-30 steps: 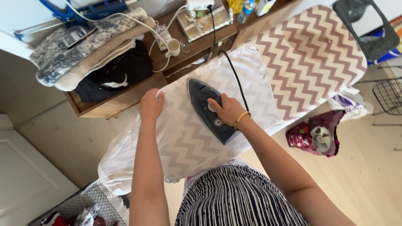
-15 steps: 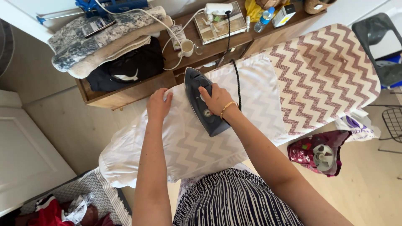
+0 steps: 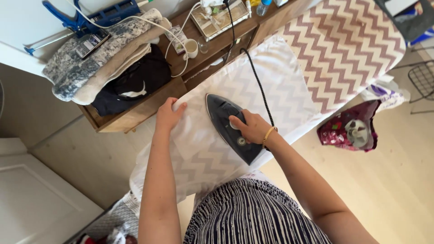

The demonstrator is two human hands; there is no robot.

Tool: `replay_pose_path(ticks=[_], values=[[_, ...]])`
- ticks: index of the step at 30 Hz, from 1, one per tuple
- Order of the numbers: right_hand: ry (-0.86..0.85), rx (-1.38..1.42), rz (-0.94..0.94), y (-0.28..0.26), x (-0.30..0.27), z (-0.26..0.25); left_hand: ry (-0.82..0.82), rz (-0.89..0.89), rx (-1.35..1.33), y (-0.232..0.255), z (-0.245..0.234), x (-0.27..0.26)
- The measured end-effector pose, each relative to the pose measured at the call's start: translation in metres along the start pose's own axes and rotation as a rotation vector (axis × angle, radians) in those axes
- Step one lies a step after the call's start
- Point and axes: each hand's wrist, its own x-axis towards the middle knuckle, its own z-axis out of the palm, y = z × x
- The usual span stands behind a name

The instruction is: Ironing a white long-sleeved shirt on an ironing board.

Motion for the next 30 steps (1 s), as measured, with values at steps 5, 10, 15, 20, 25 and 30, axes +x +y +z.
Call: replay_pose_path(ticks=[5, 10, 15, 20, 25, 30], values=[[-0.036, 0.091, 0.014, -0.016, -0.004, 0.020, -0.029, -0.066, -0.018, -0.023, -0.017, -0.006], [-0.003, 0.038, -0.003, -0.036, 0.009, 0.035, 0.023, -0.043, -0.096, -0.037, -0.027, -0.008], [0.014, 0.012, -0.033, -0.056, 0.038, 0.043, 0.072, -0.020, -0.120, -0.034, -0.042, -0.013], [0.049, 0.005, -0.083, -0.073, 0.064, 0.054, 0.054, -0.054, -0.101, -0.026, -0.063, -0.028], [0.062, 0.057, -0.066, -0.084, 0.071, 0.060, 0.112, -0.010, -0.039, -0.038, -0.073, -0.038], [0.055, 0.028, -0.046, -0.082, 0.062, 0.057, 0.106, -0.051, -0.005, -0.049, -0.074, -0.040]])
